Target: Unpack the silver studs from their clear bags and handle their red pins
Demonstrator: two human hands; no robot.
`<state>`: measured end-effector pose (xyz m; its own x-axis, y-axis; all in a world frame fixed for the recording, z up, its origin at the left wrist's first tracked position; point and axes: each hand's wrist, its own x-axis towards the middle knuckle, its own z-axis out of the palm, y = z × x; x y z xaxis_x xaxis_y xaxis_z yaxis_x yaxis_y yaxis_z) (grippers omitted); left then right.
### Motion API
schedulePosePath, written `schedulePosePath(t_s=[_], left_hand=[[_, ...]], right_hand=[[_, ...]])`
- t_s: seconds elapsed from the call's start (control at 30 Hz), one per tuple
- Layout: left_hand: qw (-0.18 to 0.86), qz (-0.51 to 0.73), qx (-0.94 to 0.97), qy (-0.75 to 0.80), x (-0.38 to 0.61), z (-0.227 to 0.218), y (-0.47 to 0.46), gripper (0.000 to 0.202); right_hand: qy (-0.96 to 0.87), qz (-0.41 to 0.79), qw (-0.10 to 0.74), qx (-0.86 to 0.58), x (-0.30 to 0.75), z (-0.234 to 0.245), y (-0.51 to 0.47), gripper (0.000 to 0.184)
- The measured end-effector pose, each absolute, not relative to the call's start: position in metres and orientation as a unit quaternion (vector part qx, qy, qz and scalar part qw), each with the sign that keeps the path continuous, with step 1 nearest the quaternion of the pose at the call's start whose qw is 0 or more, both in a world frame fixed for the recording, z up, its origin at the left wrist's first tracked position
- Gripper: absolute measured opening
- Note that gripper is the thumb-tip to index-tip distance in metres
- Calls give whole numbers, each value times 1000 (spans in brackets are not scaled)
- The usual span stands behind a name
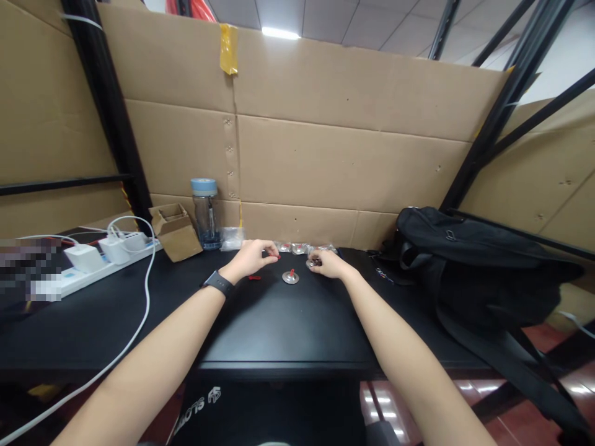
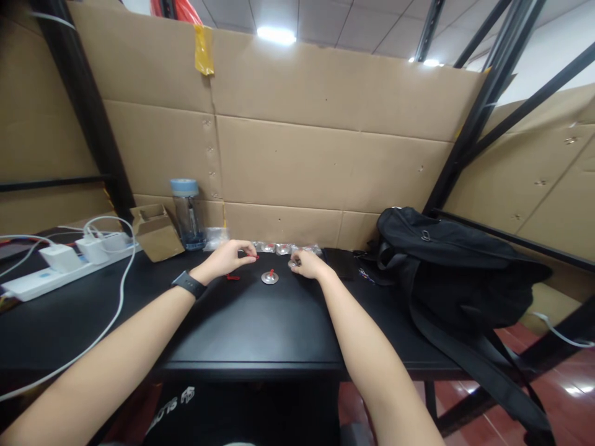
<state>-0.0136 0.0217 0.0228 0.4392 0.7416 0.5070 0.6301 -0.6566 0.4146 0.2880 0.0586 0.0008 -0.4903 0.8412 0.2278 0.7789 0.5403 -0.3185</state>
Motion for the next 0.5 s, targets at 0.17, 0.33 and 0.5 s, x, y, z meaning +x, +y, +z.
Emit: schedulePosePath(t_s=[0.17, 0.33, 0.5], left_hand=[[71, 332, 839, 425, -9, 24, 19, 16], [50, 347, 836, 422, -5, 22, 16, 16], [63, 412, 812, 409, 2, 18, 20, 17]], right_hand=[[-833, 130, 227, -487, 292, -7, 67, 31], [-795, 169, 312, -492, 295, 0, 64, 39], [-755, 301, 458, -359, 267, 19, 42, 47]])
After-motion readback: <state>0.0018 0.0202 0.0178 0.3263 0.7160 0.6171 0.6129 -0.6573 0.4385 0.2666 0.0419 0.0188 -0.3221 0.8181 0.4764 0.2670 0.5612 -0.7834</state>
